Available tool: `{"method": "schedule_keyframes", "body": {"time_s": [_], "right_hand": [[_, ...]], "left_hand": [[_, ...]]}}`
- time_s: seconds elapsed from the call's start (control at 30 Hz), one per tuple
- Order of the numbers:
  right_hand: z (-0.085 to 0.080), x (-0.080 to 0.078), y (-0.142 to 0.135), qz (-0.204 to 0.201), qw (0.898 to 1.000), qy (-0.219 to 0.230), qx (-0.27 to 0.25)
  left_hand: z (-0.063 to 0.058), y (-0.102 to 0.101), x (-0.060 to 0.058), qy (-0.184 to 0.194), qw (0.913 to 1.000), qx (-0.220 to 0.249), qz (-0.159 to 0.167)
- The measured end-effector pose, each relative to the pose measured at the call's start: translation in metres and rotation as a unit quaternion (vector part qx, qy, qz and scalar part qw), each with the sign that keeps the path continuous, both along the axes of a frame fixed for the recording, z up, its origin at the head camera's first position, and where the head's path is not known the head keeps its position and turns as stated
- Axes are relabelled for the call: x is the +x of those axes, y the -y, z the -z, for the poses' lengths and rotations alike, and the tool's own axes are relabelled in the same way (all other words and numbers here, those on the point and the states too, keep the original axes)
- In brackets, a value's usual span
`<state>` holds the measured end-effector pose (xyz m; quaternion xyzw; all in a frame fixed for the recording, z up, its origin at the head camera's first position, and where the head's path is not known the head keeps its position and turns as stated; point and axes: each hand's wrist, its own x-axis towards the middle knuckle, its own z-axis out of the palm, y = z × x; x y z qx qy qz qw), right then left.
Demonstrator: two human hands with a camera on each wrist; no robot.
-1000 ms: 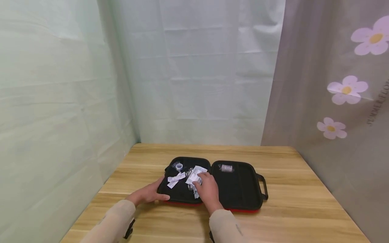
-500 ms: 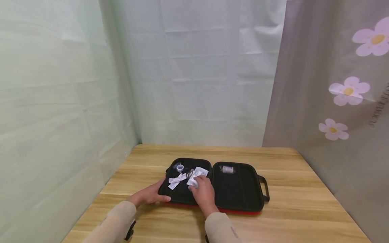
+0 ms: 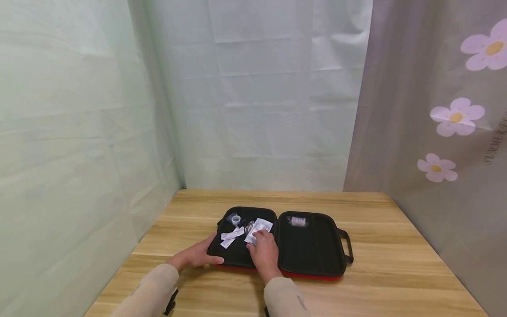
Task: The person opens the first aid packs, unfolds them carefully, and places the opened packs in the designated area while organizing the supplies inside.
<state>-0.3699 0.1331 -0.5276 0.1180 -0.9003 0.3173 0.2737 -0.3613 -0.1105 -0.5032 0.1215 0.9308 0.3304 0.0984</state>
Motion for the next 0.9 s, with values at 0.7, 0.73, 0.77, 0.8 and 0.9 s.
{"method": "schedule_keyframes", "body": {"time_s": [0.7, 0.73, 0.77, 0.8, 0.9], "right_hand": [[-0.014, -0.004, -0.015, 0.048, 0.996, -0.071, -0.015], [-0.016, -0.005, -0.018, 0.053, 0.996, -0.073, -0.021], [-0.018, -0.006, -0.020, 0.058, 0.995, -0.076, -0.028], [-0.020, -0.007, -0.022, 0.061, 0.994, -0.078, -0.035], [-0.026, -0.010, -0.030, 0.067, 0.993, -0.082, -0.059]], "left_hand": [[-0.002, -0.002, 0.002, 0.002, 1.0000, 0.000, -0.009], [-0.002, -0.002, 0.002, 0.000, 1.0000, 0.000, -0.008], [-0.001, -0.002, 0.002, -0.001, 1.0000, 0.000, -0.007], [-0.001, -0.002, 0.002, -0.002, 1.0000, 0.001, -0.006], [0.000, -0.001, 0.002, -0.005, 1.0000, 0.003, -0.003]]}}
